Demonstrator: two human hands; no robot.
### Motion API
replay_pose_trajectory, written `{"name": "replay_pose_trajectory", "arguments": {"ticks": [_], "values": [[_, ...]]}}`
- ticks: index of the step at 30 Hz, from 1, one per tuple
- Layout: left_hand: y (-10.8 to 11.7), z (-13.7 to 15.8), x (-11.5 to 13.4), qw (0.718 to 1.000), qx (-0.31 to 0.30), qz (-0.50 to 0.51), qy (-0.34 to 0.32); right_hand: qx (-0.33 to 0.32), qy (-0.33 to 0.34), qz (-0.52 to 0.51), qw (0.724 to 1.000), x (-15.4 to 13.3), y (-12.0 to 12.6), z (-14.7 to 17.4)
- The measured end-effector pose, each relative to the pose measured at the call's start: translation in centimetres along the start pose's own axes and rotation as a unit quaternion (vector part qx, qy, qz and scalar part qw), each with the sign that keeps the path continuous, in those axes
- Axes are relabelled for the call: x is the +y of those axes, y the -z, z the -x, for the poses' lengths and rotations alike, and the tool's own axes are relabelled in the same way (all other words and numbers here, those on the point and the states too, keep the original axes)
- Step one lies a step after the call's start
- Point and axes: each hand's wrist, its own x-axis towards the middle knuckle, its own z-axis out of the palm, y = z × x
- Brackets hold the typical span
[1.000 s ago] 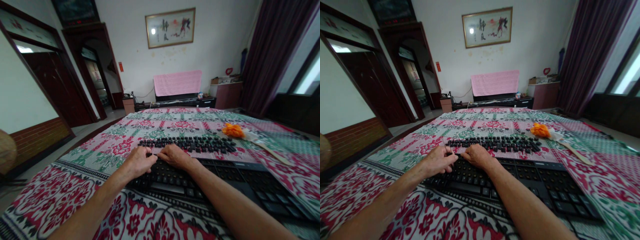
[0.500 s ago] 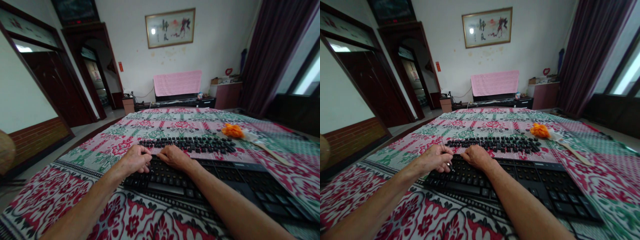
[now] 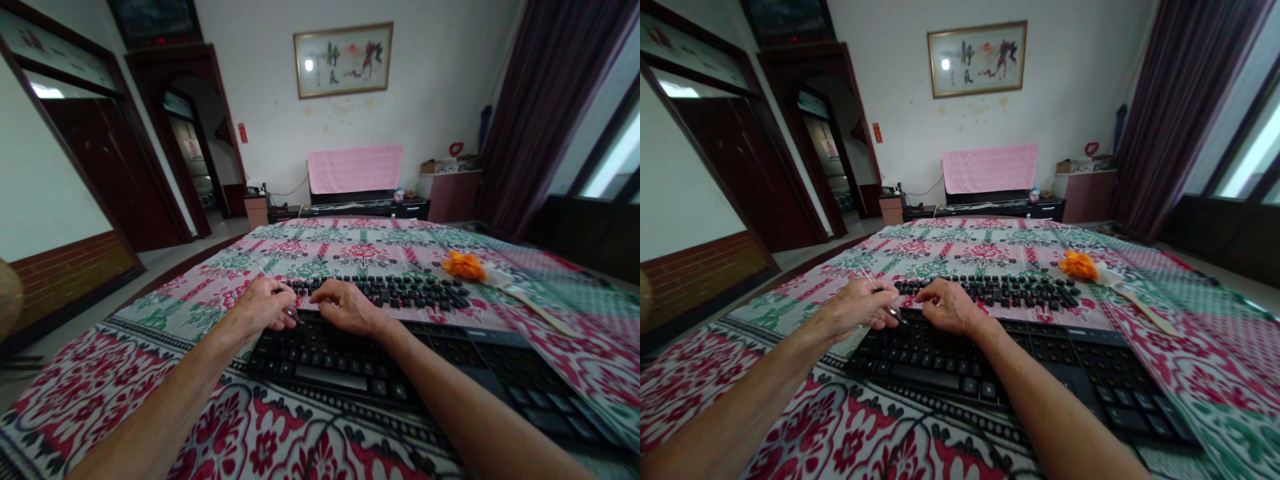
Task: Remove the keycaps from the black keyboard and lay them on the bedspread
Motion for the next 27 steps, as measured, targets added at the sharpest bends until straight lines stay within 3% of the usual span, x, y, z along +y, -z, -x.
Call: {"name": "replay_pose_trajectory", "arguments": {"ticks": [3, 7, 10, 16, 20, 27], "values": [[-0.1, 0.0, 0.3, 0.999, 0.028, 0.028, -0.004, -0.04, -0.014, -0.098, 0.994, -1.1, 0.5, -0.1], [-0.2, 0.3, 0.9, 0.997, 0.052, 0.059, -0.017, -0.071, -0.037, -0.137, 0.987, -1.6, 0.0, -0.2], [-0.6, 0.2, 1.0, 0.994, 0.062, 0.082, -0.03, -0.055, -0.06, -0.135, 0.988, -1.5, -0.5, -0.4], [-2.3, -0.1, 0.2, 0.98, 0.057, 0.165, -0.093, -0.038, -0.192, -0.138, 0.971, -0.8, -0.3, -0.9], [-3.5, -0.3, -0.7, 0.976, 0.048, 0.16, -0.142, -0.048, -0.205, -0.128, 0.969, -0.3, -0.1, -0.8], [-3.2, -1.2, -1.3, 0.961, 0.108, 0.202, -0.154, -0.035, -0.2, -0.083, 0.976, -0.5, 0.6, -1.1]]}}
